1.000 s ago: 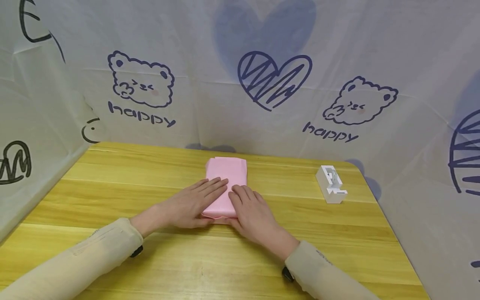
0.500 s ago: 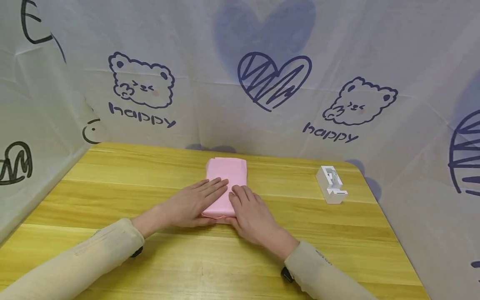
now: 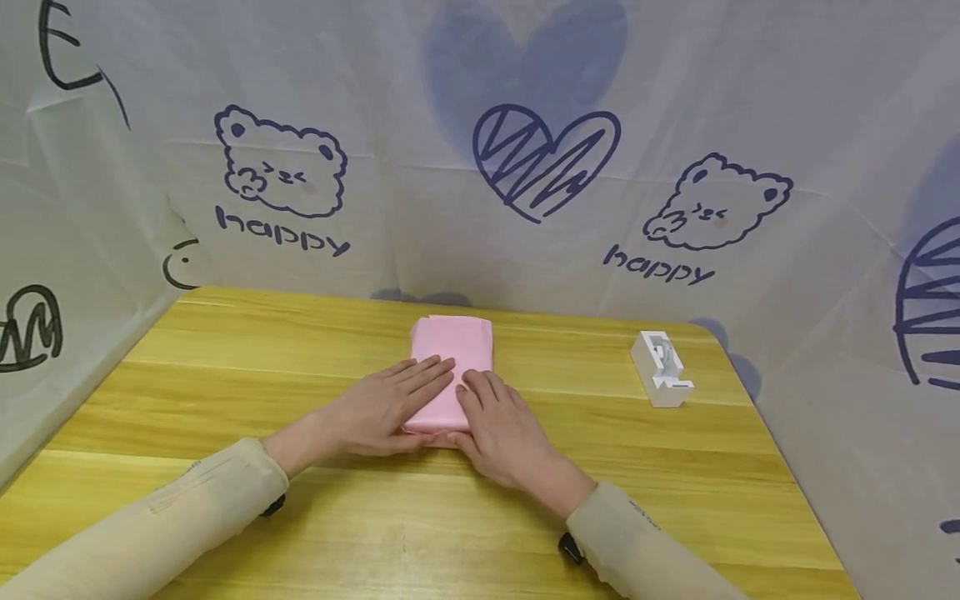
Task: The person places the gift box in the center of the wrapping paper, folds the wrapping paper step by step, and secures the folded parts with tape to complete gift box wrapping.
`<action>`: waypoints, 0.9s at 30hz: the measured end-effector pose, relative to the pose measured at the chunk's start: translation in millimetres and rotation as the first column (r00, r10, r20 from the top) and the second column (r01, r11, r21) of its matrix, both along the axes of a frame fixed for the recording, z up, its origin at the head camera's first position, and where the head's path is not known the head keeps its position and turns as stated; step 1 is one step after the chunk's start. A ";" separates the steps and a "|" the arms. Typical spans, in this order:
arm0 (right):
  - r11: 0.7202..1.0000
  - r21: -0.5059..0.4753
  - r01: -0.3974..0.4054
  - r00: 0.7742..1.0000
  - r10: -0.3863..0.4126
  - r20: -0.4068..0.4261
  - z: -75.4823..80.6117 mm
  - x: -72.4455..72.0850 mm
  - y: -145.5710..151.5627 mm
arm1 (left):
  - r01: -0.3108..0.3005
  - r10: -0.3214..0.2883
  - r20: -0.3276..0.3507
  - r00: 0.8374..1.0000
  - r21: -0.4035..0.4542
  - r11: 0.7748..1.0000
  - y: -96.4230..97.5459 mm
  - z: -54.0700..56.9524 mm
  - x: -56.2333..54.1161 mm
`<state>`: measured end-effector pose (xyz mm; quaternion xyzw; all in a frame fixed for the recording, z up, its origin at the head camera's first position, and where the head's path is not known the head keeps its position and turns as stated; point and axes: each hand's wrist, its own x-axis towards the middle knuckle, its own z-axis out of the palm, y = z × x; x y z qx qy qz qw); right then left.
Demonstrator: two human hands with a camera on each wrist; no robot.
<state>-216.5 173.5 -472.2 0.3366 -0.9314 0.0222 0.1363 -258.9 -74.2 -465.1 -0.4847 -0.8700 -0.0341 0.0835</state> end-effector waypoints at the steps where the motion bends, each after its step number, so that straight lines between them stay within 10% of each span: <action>1: 1.000 -0.003 0.003 1.000 -0.003 0.003 0.1 0.2 0.1 | -0.004 0.004 -0.001 1.000 0.002 1.000 0.7 0.3 0.3; 19: 0.986 -0.165 0.000 0.993 0.019 0.114 5.8 3.8 8.6 | -0.013 0.012 -0.004 1.000 -0.048 0.999 7.6 2.9 1.4; 27: 0.920 -0.375 0.112 0.962 -0.005 0.275 19.3 12.1 37.3 | -0.017 0.017 -0.001 1.000 -0.063 0.998 4.6 4.2 1.9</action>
